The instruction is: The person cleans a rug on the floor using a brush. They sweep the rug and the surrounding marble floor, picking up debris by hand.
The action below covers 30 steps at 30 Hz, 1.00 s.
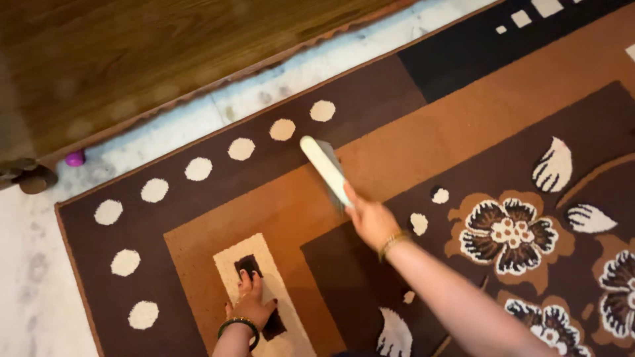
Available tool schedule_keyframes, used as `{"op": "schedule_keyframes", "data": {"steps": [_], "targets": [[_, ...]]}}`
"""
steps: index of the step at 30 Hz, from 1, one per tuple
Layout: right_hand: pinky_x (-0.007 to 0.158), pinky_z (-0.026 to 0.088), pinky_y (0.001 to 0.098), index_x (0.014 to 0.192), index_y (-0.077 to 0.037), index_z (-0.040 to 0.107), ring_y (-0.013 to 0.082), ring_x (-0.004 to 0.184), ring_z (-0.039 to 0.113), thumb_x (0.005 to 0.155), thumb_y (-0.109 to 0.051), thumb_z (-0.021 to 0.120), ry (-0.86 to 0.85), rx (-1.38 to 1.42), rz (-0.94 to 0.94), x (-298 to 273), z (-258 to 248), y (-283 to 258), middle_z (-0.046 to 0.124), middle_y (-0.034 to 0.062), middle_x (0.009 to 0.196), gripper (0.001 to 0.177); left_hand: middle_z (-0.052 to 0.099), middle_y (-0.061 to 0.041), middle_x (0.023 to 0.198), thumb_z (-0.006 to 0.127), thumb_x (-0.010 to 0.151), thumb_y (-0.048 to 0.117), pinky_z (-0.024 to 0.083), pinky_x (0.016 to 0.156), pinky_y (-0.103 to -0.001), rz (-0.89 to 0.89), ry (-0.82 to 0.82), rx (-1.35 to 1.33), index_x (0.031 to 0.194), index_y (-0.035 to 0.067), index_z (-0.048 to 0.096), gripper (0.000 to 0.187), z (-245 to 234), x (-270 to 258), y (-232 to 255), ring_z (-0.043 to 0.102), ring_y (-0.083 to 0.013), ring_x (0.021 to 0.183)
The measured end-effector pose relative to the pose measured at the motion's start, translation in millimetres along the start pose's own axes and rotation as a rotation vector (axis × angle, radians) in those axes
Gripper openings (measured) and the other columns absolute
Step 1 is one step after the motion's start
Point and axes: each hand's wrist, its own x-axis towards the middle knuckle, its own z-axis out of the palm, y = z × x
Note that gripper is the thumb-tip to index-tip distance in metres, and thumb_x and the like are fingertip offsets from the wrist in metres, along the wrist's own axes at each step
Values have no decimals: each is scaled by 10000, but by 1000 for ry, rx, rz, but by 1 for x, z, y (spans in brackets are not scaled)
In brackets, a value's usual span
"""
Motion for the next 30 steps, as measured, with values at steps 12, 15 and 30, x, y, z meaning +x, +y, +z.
{"op": "schedule_keyframes", "data": {"steps": [12,15,30], "targets": [[634,583,502,1606,-190,267,433,738,704,982,-309,512,279,3,-21,-30,-56,77,700,303,1043,681,-214,-7,1725,611,968,471,93,1271,-570,-15,-45,274,1647,291,-75,981,-10,-28,10,45,-176,1611],[643,589,503,1591,-387,237,374,661,729,973,-401,528,-214,111,304,-45,9,-12,716,214,767,683,-208,-22,1730,602,980,476,87,1274,-576,-9,-85,263,1651,277,-73,973,-23,-29,13,65,-174,1606],[614,587,506,1605,-208,299,434,684,705,984,-321,544,224,-73,-89,-15,-14,-1,708,270,879,678,-145,-169,1708,632,916,516,129,1261,-511,160,85,48,1632,159,49,990,-4,-28,3,84,-321,1589]]}}
